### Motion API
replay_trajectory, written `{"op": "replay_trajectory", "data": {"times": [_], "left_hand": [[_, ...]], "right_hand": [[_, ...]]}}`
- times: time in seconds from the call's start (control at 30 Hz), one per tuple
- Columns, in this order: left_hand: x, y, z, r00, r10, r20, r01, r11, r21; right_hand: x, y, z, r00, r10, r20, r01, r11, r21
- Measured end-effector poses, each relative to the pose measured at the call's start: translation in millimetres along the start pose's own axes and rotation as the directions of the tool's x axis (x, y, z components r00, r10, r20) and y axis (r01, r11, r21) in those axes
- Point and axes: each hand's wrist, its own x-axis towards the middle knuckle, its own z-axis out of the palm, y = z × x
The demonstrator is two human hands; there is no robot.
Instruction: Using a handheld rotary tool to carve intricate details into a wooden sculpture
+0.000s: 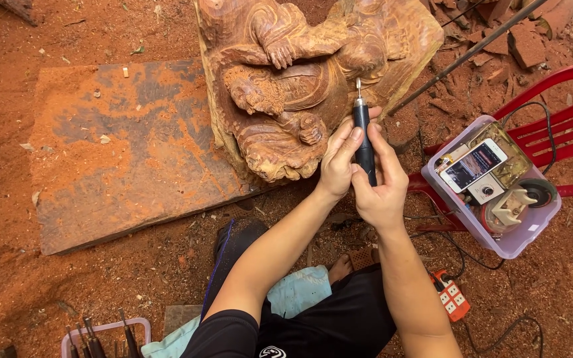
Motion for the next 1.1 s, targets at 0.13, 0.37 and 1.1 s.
{"op": "replay_trajectory", "data": {"times": [0.13,0.37,1.1], "left_hand": [[0,-6,-4,1.000,0.003,0.002,-0.003,1.000,0.017],[-8,3,3,0.998,-0.041,0.055,0.044,0.998,-0.044],[5,22,13,0.995,-0.057,-0.076,0.048,0.992,-0.116]], "right_hand": [[-2,1,-3,1.000,0.003,0.005,-0.003,1.000,-0.017],[3,-39,-17,0.992,0.101,0.078,-0.105,0.993,0.047],[23,-50,-22,0.974,0.168,0.152,-0.156,0.984,-0.088]]}}
